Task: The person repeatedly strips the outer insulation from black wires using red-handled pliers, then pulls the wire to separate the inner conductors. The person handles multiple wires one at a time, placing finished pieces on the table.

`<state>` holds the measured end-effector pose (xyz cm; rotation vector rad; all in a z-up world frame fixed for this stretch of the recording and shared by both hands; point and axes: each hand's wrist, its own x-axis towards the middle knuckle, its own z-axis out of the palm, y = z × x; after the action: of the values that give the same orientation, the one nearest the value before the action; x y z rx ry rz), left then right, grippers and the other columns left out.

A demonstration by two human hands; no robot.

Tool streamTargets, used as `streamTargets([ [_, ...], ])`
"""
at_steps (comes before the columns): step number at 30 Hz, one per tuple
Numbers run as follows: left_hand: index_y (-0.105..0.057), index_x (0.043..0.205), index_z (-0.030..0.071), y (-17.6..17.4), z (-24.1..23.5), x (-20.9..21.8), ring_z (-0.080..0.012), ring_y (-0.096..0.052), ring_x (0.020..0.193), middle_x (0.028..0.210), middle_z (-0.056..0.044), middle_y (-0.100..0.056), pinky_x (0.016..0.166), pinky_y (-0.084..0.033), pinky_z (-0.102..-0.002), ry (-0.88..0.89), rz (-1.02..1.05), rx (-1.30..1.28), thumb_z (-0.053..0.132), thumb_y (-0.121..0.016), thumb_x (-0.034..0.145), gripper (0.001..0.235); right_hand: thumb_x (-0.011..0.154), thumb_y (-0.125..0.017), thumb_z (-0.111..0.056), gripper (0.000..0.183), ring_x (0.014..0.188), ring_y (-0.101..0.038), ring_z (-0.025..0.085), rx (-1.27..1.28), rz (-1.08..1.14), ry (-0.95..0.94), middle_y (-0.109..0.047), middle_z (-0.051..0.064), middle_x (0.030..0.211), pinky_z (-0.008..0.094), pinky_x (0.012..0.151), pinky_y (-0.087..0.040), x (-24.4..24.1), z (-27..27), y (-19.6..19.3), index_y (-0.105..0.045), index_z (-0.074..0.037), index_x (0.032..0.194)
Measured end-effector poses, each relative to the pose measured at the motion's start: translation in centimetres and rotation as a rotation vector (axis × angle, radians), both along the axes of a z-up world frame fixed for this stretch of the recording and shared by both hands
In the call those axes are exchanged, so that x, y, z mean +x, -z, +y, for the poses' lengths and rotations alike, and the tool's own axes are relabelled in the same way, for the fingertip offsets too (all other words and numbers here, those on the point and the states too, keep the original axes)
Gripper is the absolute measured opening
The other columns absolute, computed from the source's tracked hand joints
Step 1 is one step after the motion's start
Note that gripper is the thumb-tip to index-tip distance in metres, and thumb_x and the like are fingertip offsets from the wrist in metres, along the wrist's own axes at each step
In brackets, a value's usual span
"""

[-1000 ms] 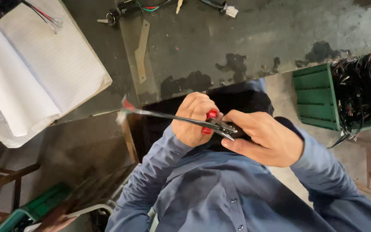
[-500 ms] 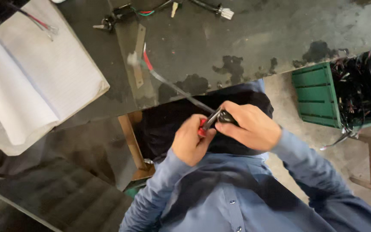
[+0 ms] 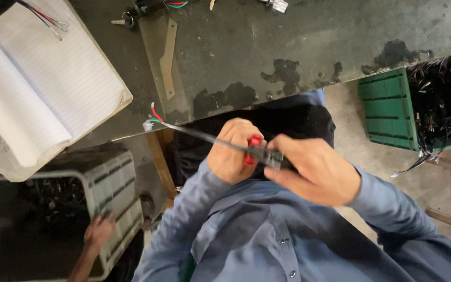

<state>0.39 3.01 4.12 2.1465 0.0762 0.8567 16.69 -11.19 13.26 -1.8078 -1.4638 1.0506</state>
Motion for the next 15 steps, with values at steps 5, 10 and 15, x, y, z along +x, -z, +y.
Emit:
streamTargets([
  [5,-0.058,0.108,0.004,2.9,-3.0,-0.8,-0.0398,-0.064,0.09,0.093,-0.017,-0.065,0.078,-0.051,-0.048,-0.231,0.683,-0.404,0.013,-0.074,0.091,0.025,0.092,-0.07,-0.027,0.029,0.078,-0.066,0.041,-0.107,-0.42,0.16,-0.067,0.017,0.083,0.048,0.063,-0.048,-1.6,2.8,7.0,-0.058,-0.002,0.103],
  [10,-0.057,0.105,0.005,2.0,-1.4,-0.5,-0.0389,-0.061,0.088,0.094,-0.016,-0.062,0.077,-0.048,-0.048,-0.224,0.504,-0.133,0.013,-0.076,0.086,0.028,0.078,-0.076,-0.034,0.033,0.085,-0.069,0.029,-0.115,-0.172,0.12,-0.07,0.014,0.089,0.039,0.076,-0.054,4.4,-0.1,9.2,-0.068,-0.009,0.1],
  [15,-0.057,0.101,0.006,-0.3,4.9,3.5,-0.038,-0.059,0.094,0.098,-0.014,-0.062,0.081,-0.046,-0.05,-0.314,0.469,0.205,0.017,-0.081,0.08,0.034,0.109,-0.066,-0.018,0.071,0.146,-0.037,0.027,0.656,-0.798,0.786,-0.032,0.019,0.158,0.038,0.124,-0.029,12.6,-2.6,6.8,-0.02,0.0,0.159],
])
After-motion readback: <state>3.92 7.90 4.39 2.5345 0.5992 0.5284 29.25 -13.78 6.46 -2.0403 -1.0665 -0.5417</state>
